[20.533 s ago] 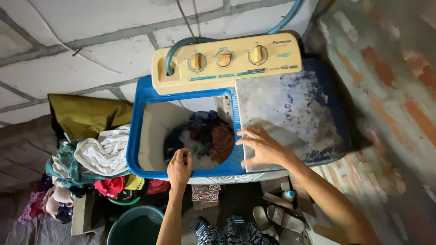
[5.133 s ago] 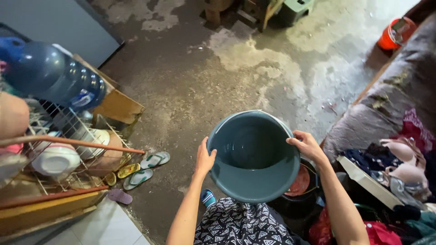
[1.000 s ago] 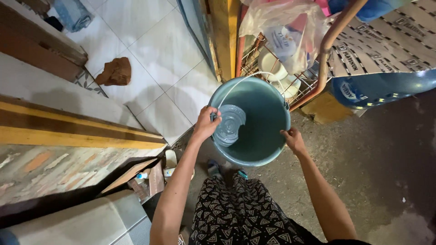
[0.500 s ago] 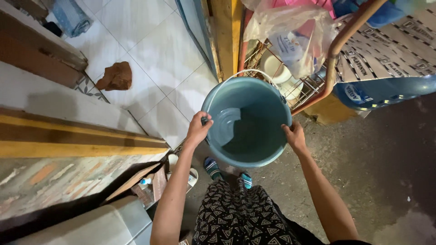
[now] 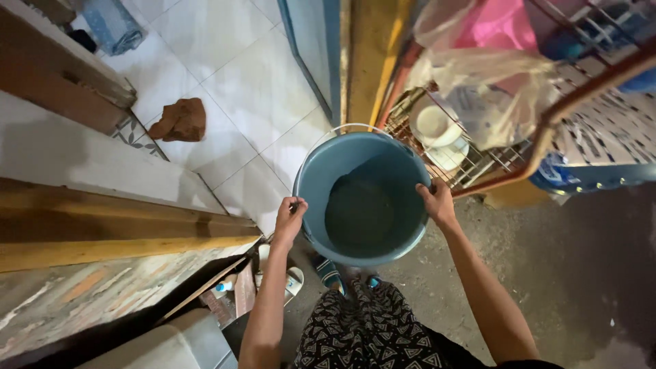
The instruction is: The person operates a small twin-tub washing machine, then picks up a blue bucket and carries it to a water tank. Using a red scoop, they repeatedly transfer water from the tank into the bucket until it is full, then carry the bucket back toward the washing machine area.
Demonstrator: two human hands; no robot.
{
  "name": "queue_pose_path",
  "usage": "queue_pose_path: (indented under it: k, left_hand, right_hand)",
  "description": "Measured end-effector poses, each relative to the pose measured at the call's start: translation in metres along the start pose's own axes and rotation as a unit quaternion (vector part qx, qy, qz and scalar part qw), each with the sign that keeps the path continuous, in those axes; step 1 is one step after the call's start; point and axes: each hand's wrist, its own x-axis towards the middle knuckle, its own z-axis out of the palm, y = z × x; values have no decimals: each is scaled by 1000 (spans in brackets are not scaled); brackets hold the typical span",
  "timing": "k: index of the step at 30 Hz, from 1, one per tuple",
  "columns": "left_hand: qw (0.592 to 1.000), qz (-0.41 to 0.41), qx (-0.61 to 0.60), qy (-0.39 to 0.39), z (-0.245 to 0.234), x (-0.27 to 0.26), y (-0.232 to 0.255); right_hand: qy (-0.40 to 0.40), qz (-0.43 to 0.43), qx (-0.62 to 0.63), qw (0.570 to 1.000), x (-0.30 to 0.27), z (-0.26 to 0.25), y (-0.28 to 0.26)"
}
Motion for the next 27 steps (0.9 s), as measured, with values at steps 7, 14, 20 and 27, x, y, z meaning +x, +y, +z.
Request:
queue_pose_path:
  k: [7,14,20,27]
  left_hand:
    - [997,39,-67,31,-55,30,-25]
    - [995,50,-74,42,-111,34,-23]
    - [997,19,-53,61,-147,3,22]
    - [987,1,-38,154,-163,20,-23]
  right_hand:
    - [-3,-53,-11,999,5,45,-77]
    - [-25,-106,51,993,-35,76,-182]
    - [-49,-144,85,985,-66,94,-250]
    - [-98,-128,49,986,-54,121,-256]
